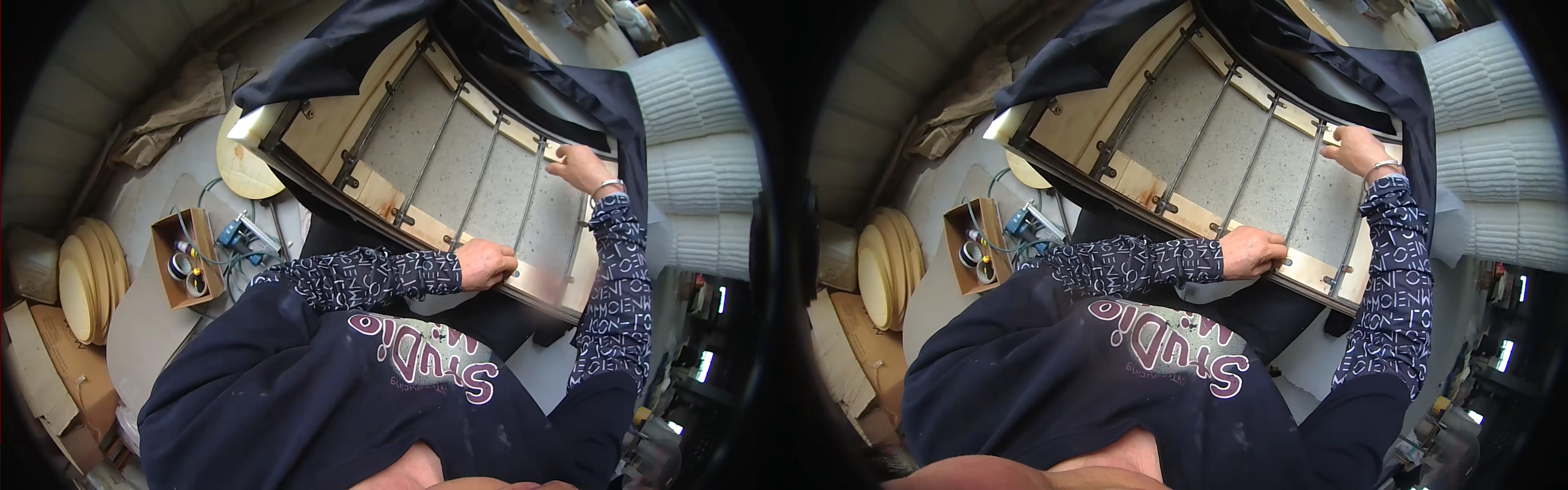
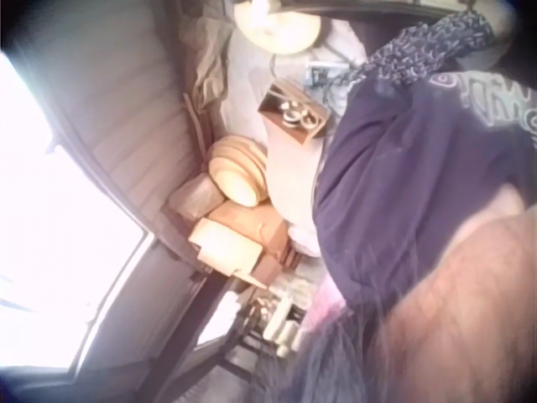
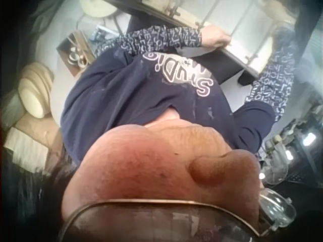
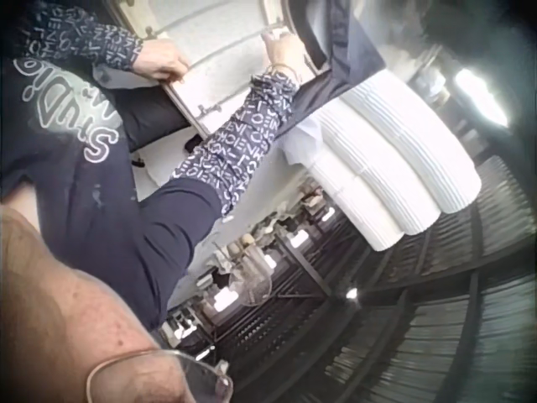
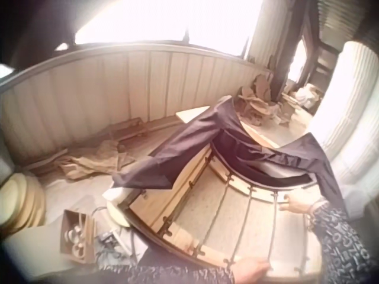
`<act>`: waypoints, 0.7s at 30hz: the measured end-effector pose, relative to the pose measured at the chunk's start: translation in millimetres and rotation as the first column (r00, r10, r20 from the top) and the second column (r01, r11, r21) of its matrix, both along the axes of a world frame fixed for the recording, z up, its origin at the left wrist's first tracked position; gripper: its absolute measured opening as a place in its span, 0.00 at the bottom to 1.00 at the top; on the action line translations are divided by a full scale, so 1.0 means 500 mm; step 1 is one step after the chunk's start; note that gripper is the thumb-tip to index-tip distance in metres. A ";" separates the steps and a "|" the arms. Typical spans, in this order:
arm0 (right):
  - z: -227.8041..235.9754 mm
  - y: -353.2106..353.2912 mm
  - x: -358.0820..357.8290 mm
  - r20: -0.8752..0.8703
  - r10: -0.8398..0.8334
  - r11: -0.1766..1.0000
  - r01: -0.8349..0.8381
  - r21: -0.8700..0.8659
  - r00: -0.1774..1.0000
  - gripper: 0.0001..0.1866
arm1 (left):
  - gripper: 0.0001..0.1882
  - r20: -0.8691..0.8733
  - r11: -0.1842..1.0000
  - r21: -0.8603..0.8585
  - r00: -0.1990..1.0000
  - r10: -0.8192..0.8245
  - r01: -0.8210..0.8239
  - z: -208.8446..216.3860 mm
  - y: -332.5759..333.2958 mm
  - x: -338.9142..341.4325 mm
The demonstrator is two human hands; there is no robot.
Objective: The person attaches foam padding pieces onto the corners of a frame by hand, connects an air hose to a pneumatic stapler, and staples the fabric cover onto the frame using the stapler.
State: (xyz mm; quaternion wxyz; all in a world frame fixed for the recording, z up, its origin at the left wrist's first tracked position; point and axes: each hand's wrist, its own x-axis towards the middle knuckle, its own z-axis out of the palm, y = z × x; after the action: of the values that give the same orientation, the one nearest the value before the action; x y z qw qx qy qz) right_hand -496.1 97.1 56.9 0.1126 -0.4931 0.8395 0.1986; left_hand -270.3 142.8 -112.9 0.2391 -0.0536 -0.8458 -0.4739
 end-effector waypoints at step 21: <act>-0.263 -0.124 -0.069 -0.094 0.232 0.619 -0.222 -0.753 0.968 0.12 | 0.04 0.052 0.997 0.027 0.996 -0.071 0.069 0.015 -0.013 0.003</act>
State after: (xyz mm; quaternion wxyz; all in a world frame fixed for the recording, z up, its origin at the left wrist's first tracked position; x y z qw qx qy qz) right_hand -530.7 35.2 -74.6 -0.1242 -0.5978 0.7754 -0.1608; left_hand -268.8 136.5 -105.2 0.2004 -0.0675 -0.8435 -0.4938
